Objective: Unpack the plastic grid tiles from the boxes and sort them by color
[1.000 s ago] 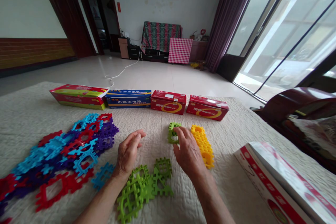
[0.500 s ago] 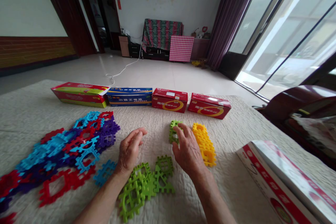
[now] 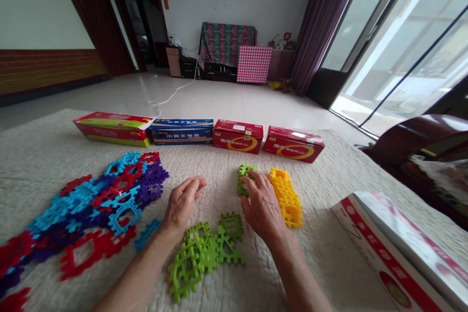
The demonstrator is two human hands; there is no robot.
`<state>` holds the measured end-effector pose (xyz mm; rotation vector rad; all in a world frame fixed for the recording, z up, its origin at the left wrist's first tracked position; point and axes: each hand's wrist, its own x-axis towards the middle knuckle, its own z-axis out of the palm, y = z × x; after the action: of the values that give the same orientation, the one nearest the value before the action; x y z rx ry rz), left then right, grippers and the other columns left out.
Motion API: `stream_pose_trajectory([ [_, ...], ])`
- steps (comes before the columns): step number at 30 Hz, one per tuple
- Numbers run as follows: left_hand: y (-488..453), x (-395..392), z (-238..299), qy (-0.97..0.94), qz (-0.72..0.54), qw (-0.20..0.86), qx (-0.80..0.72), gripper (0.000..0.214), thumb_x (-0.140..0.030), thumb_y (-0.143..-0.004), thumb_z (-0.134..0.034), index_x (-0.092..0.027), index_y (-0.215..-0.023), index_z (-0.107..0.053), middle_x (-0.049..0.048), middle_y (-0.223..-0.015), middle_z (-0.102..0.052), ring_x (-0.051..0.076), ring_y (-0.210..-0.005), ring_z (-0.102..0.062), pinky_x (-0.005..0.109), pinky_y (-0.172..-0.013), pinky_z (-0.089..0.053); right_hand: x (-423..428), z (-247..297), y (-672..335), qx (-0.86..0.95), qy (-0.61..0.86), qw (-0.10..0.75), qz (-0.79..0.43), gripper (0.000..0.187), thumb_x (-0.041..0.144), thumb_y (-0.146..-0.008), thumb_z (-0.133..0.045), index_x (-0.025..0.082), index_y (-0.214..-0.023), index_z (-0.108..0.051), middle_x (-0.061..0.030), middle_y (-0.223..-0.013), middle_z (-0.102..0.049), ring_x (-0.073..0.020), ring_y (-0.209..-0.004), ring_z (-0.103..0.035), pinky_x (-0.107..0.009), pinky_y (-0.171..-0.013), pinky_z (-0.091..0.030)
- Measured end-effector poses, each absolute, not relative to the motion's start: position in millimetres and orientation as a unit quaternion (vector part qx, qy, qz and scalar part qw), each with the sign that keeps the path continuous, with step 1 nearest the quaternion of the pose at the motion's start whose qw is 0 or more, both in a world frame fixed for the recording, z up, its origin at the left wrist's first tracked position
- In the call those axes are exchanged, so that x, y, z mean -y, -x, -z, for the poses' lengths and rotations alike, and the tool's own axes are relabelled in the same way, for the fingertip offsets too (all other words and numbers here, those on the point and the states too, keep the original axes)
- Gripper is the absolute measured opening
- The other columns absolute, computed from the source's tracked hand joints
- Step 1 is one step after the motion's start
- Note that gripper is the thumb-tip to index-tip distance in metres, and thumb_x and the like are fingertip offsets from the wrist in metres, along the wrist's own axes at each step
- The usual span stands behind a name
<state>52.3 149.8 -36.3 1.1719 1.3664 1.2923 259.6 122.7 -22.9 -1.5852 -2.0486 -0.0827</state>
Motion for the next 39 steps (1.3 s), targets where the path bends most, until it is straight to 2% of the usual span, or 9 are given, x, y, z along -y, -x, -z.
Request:
stream_pose_trajectory([
  [6, -51.8, -152.5, 42.6, -0.5, -0.504, 0.44, -0.55, 0.036, -0.041, -0.085, -0.048, -0.017, -0.098, -0.071, 0.0115, -0.1, -0.075, 0.025, -0.102, -0.067, 0.036, -0.089, -0.048, -124.2, 24.1, -259.8, 0.768, 0.58, 0.269, 0.046, 0.038, 0.013, -0.079, -0.055, 0.018, -0.116, -0.059, -0.013, -0.128, -0.053, -0.0284, -0.12, -0.05, -0.05, -0.103, -0.043],
  [13, -52.9, -150.2, 38.7, -0.547, -0.48, 0.39, -0.564, 0.036, -0.036, -0.087, -0.044, -0.016, -0.098, -0.071, 0.0097, -0.097, -0.075, 0.023, -0.099, -0.067, 0.035, -0.09, -0.047, -124.7, 27.2, -260.5, 0.773, 0.576, 0.256, 0.065, 0.037, 0.015, -0.079, -0.057, 0.017, -0.116, -0.06, -0.0127, -0.128, -0.053, -0.0293, -0.119, -0.051, -0.047, -0.103, -0.043],
  [20, -53.7, -149.3, 35.7, -0.561, -0.478, 0.368, -0.567, 0.033, -0.032, -0.086, -0.044, -0.016, -0.097, -0.071, 0.0085, -0.096, -0.076, 0.022, -0.097, -0.068, 0.033, -0.089, -0.047, -124.8, 22.5, -255.6, 0.773, 0.575, 0.258, 0.076, 0.037, 0.015, -0.078, -0.058, 0.015, -0.115, -0.061, -0.0147, -0.129, -0.054, -0.0321, -0.118, -0.052, -0.051, -0.101, -0.044],
  [23, -53.3, -148.9, 34.5, -0.561, -0.476, 0.368, -0.569, 0.033, -0.031, -0.086, -0.044, -0.016, -0.096, -0.071, 0.0084, -0.096, -0.075, 0.022, -0.097, -0.068, 0.033, -0.088, -0.047, -115.1, 11.3, -252.3, 0.781, 0.565, 0.265, 0.033, 0.036, 0.014, -0.078, -0.056, 0.017, -0.114, -0.06, -0.0132, -0.124, -0.058, -0.0281, -0.113, -0.057, -0.048, -0.097, -0.048],
  [27, -52.9, -148.0, 32.7, -0.562, -0.478, 0.363, -0.569, 0.034, -0.032, -0.086, -0.042, -0.016, -0.094, -0.072, 0.0085, -0.095, -0.075, 0.022, -0.096, -0.068, 0.032, -0.088, -0.047, -95.2, -0.5, -253.3, 0.843, 0.494, 0.191, -0.092, 0.047, 0.006, -0.069, -0.051, 0.023, -0.113, -0.061, -0.0064, -0.117, -0.064, -0.0204, -0.109, -0.062, -0.039, -0.095, -0.052],
  [30, -52.6, -147.6, 32.2, -0.565, -0.477, 0.366, -0.565, 0.036, -0.033, -0.087, -0.042, -0.015, -0.096, -0.071, 0.009, -0.096, -0.075, 0.022, -0.096, -0.068, 0.031, -0.087, -0.047, -86.5, -0.5, -255.9, 0.867, 0.457, 0.156, -0.122, 0.06, 0.007, -0.06, -0.053, 0.023, -0.118, -0.059, -0.0069, -0.123, -0.063, -0.0218, -0.113, -0.061, -0.037, -0.097, -0.053],
  [32, -52.6, -147.4, 31.7, -0.565, -0.473, 0.367, -0.568, 0.036, -0.034, -0.087, -0.043, -0.015, -0.098, -0.071, 0.009, -0.097, -0.075, 0.022, -0.096, -0.068, 0.031, -0.087, -0.047, -85.3, 0.7, -256.1, 0.868, 0.459, 0.149, -0.118, 0.061, 0.008, -0.059, -0.055, 0.022, -0.118, -0.06, -0.0082, -0.123, -0.063, -0.0233, -0.113, -0.06, -0.037, -0.096, -0.054],
  [36, -53.4, -146.6, 30.1, -0.563, -0.472, 0.362, -0.574, 0.036, -0.034, -0.086, -0.043, -0.015, -0.097, -0.072, 0.0087, -0.096, -0.076, 0.022, -0.095, -0.068, 0.03, -0.085, -0.047, -87.4, -6.1, -253.7, 0.859, 0.469, 0.15, -0.137, 0.051, 0.008, -0.067, -0.057, 0.024, -0.115, -0.062, -0.0066, -0.117, -0.065, -0.0219, -0.107, -0.062, -0.038, -0.094, -0.053],
  [39, -53.6, -145.9, 30.6, -0.568, -0.469, 0.352, -0.577, 0.035, -0.034, -0.086, -0.043, -0.016, -0.095, -0.072, 0.0086, -0.094, -0.076, 0.022, -0.093, -0.069, 0.03, -0.083, -0.048, -89.4, -16.7, -252.7, 0.831, 0.491, 0.159, -0.205, 0.019, 0.021, -0.088, -0.05, 0.025, -0.099, -0.064, -0.0014, -0.095, -0.068, -0.0146, -0.084, -0.065, -0.028, -0.076, -0.055],
])
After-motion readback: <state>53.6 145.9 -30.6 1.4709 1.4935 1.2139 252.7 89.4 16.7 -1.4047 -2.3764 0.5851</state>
